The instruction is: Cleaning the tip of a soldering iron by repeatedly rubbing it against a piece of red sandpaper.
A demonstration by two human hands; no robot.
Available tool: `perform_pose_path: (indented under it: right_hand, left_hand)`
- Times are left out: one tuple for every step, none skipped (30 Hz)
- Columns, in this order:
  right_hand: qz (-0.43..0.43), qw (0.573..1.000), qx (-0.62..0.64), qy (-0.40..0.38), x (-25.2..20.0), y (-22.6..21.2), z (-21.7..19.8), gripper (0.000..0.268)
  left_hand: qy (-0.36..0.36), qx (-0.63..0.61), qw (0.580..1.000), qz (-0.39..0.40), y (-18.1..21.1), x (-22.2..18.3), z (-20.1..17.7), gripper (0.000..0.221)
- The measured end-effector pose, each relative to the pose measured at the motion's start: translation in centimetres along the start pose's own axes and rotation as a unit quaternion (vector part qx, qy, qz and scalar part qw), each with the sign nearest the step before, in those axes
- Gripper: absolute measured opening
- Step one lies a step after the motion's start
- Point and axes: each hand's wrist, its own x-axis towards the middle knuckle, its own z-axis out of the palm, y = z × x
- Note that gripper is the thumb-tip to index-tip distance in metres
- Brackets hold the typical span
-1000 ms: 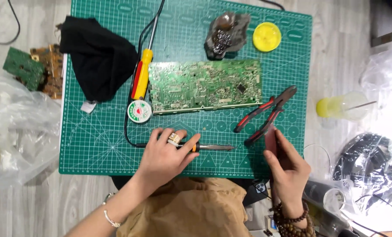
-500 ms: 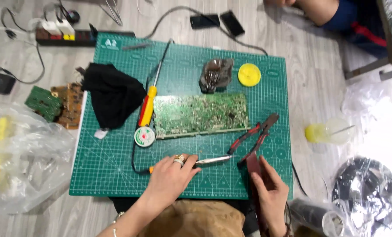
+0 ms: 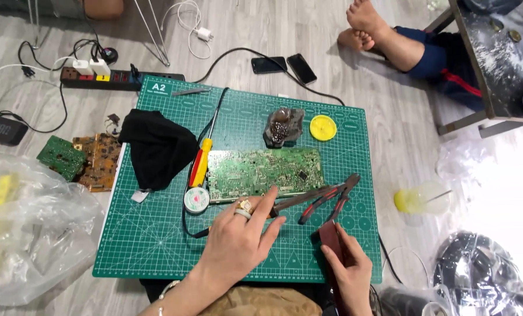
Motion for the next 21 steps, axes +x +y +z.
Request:
perform_pose_path:
  right_hand:
    - [-0.003,1.000,0.000,0.000,0.1,0.0,0.0,0.054]
    - [0.005,1.000,0.000,0.009,0.2,-0.1,0.1,0.055]
    - [0.016,1.000,-0.002,0.017,0.1,0.0,0.1,0.056]
    - [0.015,1.000,-0.003,0.016,0.0,-0.1,0.2,0.056]
    - [0.017,0.999,0.013,0.028,0.0,-0.2,0.3,0.057]
    - [0.019,0.999,0.028,0.041,0.1,-0.3,0.3,0.059]
    - [0.017,0.999,0.028,0.041,0.2,-0.3,0.4,0.059]
    - [0.023,0.998,0.035,0.042,0.3,-0.3,0.4,0.060]
    - [0.031,0.998,0.041,0.043,0.3,-0.3,0.4,0.060]
    - [0.032,0.998,0.040,0.043,0.3,0.6,0.1,0.060]
    - [-0.012,1.000,-0.012,0.020,0.6,1.4,-0.3,0.061]
    - [-0.056,0.996,-0.065,-0.003,0.9,2.1,-0.7,0.062]
    - [-0.060,0.996,-0.064,0.002,1.1,2.3,-0.8,0.062]
    - [-0.100,0.985,-0.143,-0.009,1.2,2.6,-1.0,0.062]
    - [-0.135,0.966,-0.222,-0.020,1.0,2.9,-1.2,0.063]
    - [-0.133,0.966,-0.222,-0.016,1.0,2.2,-1.1,0.063]
    - [-0.117,0.970,-0.213,-0.016,0.9,1.5,-1.2,0.063]
    - [-0.101,0.974,-0.204,-0.016,0.8,0.8,-1.2,0.063]
    - [-0.102,0.974,-0.203,-0.015,0.9,0.4,-1.1,0.063]
    - [-0.109,0.978,-0.179,-0.009,1.0,-0.1,-1.1,0.063]
    - [-0.111,0.981,-0.156,-0.002,0.8,-0.5,-1.2,0.063]
  left_hand:
    - [0.003,0.000,1.000,0.002,0.0,0.1,0.0,0.045]
    - [0.004,-0.009,1.000,0.002,0.1,0.1,-0.1,0.045]
    - [0.004,-0.019,1.000,-0.001,0.2,0.0,-0.2,0.046]
    - [0.005,-0.019,1.000,-0.002,0.3,0.0,-0.3,0.046]
    - [0.014,-0.024,1.000,-0.003,0.3,0.1,-0.4,0.045]
    - [0.024,-0.029,0.999,-0.004,0.4,0.2,-0.5,0.045]
    - [0.025,-0.029,0.999,-0.003,0.3,0.2,-0.5,0.045]
    - [0.026,-0.031,0.999,0.000,0.3,0.2,-0.6,0.045]
    - [0.026,-0.035,0.999,0.003,0.3,0.2,-0.6,0.044]
    - [0.026,-0.035,0.999,0.001,0.5,0.0,-0.9,0.044]
    - [0.031,-0.033,0.999,0.001,0.6,0.1,-1.0,0.042]
    - [0.036,-0.030,0.999,0.001,0.8,0.2,-1.1,0.040]
    - [0.039,-0.032,0.999,0.006,0.6,0.0,-1.0,0.040]
    - [0.035,-0.024,0.999,-0.005,0.5,-0.1,-0.8,0.036]
    - [0.027,-0.017,0.999,-0.017,0.4,-0.5,-0.7,0.033]
    - [0.025,-0.019,0.999,-0.014,0.3,-0.5,-0.6,0.033]
    - [0.028,-0.008,1.000,-0.011,0.2,-0.6,-0.5,0.033]
    - [0.030,0.003,1.000,-0.007,0.1,-0.8,-0.4,0.034]
    - [0.031,0.003,1.000,-0.005,0.0,-0.9,-0.3,0.034]
    - [0.013,0.012,1.000,-0.001,-0.2,-0.9,-0.1,0.039]
    - [-0.008,0.018,1.000,0.001,-0.3,-1.2,0.0,0.045]
